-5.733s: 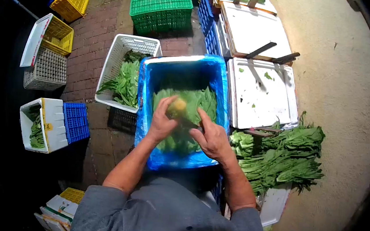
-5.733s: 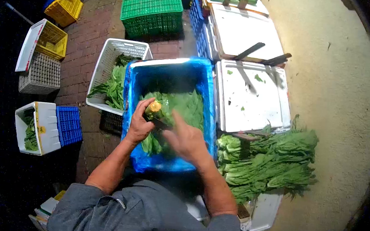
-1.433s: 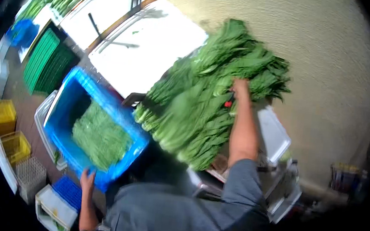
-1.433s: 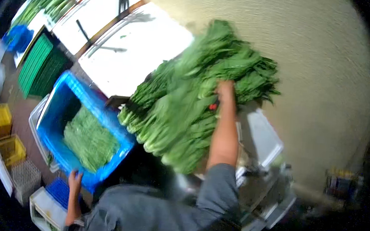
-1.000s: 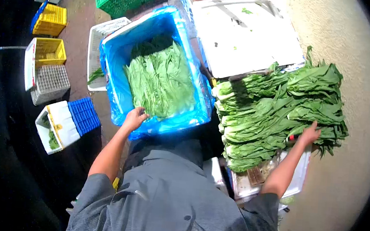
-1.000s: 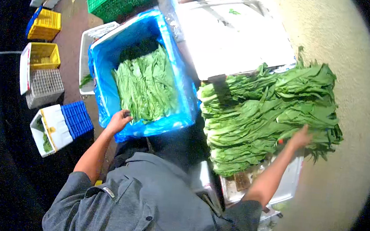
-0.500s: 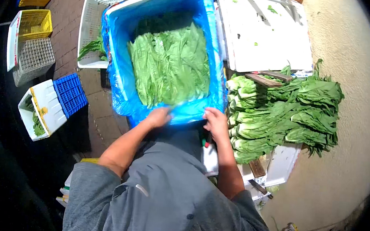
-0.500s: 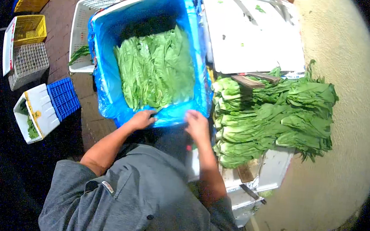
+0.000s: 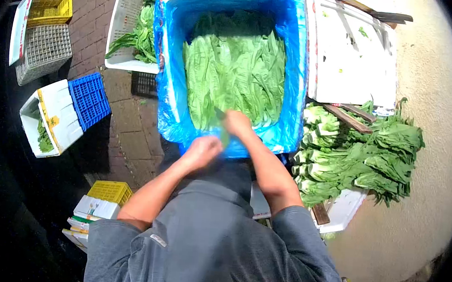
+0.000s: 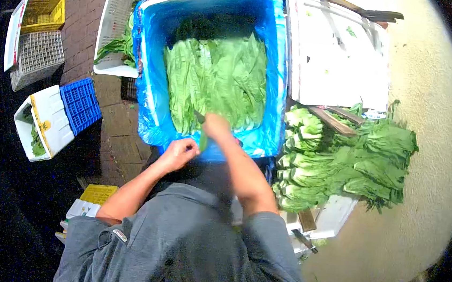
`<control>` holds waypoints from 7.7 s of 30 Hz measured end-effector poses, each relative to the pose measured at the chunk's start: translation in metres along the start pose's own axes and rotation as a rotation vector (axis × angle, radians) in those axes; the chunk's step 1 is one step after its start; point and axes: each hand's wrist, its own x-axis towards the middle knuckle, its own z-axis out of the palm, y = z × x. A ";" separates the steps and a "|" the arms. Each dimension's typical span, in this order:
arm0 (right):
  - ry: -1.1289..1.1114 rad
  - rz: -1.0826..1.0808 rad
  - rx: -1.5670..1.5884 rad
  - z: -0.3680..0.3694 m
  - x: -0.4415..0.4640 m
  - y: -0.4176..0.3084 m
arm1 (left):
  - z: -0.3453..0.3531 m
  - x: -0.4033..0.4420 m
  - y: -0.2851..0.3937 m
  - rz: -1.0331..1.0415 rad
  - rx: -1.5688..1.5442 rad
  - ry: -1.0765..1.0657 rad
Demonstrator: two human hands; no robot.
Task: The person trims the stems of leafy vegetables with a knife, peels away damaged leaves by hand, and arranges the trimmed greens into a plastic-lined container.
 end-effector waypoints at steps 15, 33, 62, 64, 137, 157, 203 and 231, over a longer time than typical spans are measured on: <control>0.521 0.261 0.371 -0.086 -0.009 0.066 | -0.319 -0.002 0.045 0.361 -0.551 0.827; 0.660 0.372 -0.003 -0.140 0.109 0.046 | 0.004 0.209 -0.005 -0.001 -0.162 0.272; 0.800 0.157 0.054 -0.157 0.122 0.065 | 0.011 0.284 0.057 -0.095 0.219 0.622; 0.764 0.138 0.091 -0.162 0.112 0.056 | 0.014 0.290 0.052 -0.114 0.162 0.539; 0.772 0.343 1.325 -0.059 -0.038 0.093 | 0.118 0.166 0.041 -0.479 -1.759 0.121; 0.641 0.325 1.191 -0.072 -0.127 -0.039 | -0.032 0.010 -0.022 -0.724 -0.936 0.131; 0.470 -0.805 -0.008 -0.114 -0.108 -0.331 | -0.260 -0.068 0.046 -0.098 -2.026 0.520; 0.412 -0.950 -0.157 -0.128 -0.078 -0.350 | -0.274 -0.061 0.006 -0.021 -2.163 0.477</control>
